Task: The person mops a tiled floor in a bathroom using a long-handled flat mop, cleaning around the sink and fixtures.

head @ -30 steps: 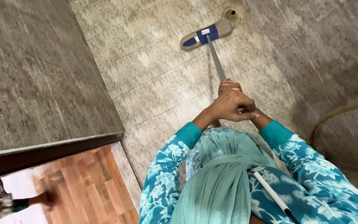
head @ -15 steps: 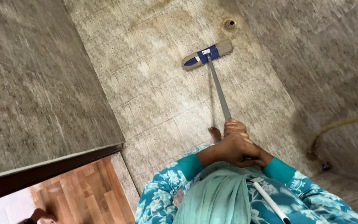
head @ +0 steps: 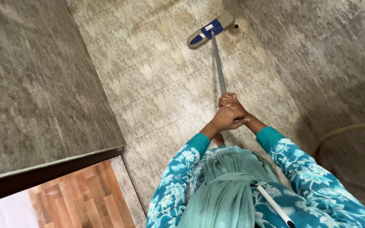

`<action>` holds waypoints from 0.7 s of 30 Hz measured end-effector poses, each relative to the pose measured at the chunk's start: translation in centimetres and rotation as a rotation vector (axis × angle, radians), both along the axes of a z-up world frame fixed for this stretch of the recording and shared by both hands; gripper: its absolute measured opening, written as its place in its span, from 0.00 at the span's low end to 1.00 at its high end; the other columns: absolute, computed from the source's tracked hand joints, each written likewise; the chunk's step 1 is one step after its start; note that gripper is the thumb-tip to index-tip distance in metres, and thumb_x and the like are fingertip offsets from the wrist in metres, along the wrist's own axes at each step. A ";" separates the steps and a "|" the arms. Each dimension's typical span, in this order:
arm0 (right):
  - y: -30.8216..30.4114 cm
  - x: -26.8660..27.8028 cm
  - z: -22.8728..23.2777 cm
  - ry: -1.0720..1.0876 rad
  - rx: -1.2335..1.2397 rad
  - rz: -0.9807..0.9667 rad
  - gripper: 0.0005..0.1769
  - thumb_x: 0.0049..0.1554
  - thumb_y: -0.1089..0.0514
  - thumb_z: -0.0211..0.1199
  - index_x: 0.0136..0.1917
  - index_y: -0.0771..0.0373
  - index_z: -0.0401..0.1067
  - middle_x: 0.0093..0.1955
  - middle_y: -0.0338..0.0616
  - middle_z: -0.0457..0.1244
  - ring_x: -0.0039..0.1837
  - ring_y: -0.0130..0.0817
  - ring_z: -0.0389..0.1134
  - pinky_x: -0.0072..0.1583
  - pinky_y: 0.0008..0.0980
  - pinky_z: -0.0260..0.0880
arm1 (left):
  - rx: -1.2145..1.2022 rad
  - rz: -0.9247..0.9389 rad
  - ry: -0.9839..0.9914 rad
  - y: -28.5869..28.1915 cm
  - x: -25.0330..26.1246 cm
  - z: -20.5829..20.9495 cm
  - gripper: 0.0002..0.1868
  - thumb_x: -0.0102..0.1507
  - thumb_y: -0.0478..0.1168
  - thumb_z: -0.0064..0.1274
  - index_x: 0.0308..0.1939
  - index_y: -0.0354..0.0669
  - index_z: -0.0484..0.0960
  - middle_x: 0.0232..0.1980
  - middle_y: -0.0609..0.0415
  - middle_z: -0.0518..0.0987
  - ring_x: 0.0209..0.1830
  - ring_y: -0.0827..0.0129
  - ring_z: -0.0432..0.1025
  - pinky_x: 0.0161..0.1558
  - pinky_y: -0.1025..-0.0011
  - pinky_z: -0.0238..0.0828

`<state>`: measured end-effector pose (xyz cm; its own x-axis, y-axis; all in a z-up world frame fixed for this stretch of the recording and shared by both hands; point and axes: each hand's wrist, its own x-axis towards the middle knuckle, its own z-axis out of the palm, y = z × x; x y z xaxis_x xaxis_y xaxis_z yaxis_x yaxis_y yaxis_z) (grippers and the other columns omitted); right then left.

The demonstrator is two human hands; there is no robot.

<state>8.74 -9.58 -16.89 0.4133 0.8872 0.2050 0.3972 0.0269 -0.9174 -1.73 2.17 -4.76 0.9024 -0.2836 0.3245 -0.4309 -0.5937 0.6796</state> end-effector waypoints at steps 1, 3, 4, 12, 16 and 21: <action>0.2 -0.7 0.9 -0.017 0.003 -0.004 0.12 0.69 0.57 0.40 0.48 0.64 0.61 0.51 0.41 0.56 0.57 0.37 0.58 0.69 0.37 0.55 | 0.006 0.000 -0.001 0.3 -0.5 0.9 0.23 0.66 0.54 0.57 0.23 0.44 0.80 0.24 0.48 0.73 0.27 0.55 0.70 0.39 0.56 0.67; 0.3 -2.3 3.0 -0.014 0.048 -0.029 0.10 0.68 0.57 0.42 0.48 0.64 0.61 0.51 0.42 0.56 0.56 0.36 0.57 0.67 0.37 0.56 | -0.231 -0.016 -0.149 0.5 -2.0 3.5 0.21 0.64 0.53 0.56 0.23 0.45 0.76 0.25 0.51 0.73 0.30 0.56 0.71 0.41 0.57 0.67; 0.4 -3.0 4.2 -0.004 0.077 -0.045 0.10 0.67 0.57 0.43 0.48 0.64 0.61 0.50 0.42 0.56 0.56 0.36 0.57 0.67 0.37 0.56 | -0.228 -0.014 -0.144 0.6 -2.4 5.1 0.21 0.64 0.53 0.56 0.23 0.45 0.76 0.25 0.51 0.73 0.30 0.56 0.71 0.41 0.57 0.67; -3.5 -8.7 14.4 0.079 0.263 -0.141 0.06 0.64 0.58 0.49 0.48 0.64 0.60 0.49 0.42 0.54 0.53 0.35 0.57 0.62 0.36 0.59 | -0.265 -0.439 -0.179 -0.8 -5.6 16.0 0.17 0.61 0.52 0.58 0.30 0.43 0.79 0.28 0.50 0.77 0.31 0.55 0.73 0.39 0.58 0.69; -4.7 -12.4 16.4 -0.001 0.302 -0.161 0.07 0.62 0.58 0.52 0.48 0.64 0.60 0.48 0.43 0.53 0.52 0.34 0.56 0.59 0.35 0.61 | -0.319 -0.464 -0.180 -2.9 -8.0 16.5 0.15 0.61 0.51 0.60 0.29 0.45 0.80 0.27 0.50 0.76 0.29 0.55 0.74 0.35 0.59 0.69; -3.9 -13.6 13.4 -0.074 0.301 -0.229 0.09 0.60 0.59 0.56 0.48 0.64 0.59 0.47 0.43 0.52 0.50 0.33 0.56 0.56 0.35 0.63 | -0.318 -0.330 -0.255 -3.2 -9.0 14.1 0.13 0.60 0.47 0.61 0.26 0.47 0.79 0.25 0.50 0.74 0.27 0.54 0.70 0.34 0.58 0.65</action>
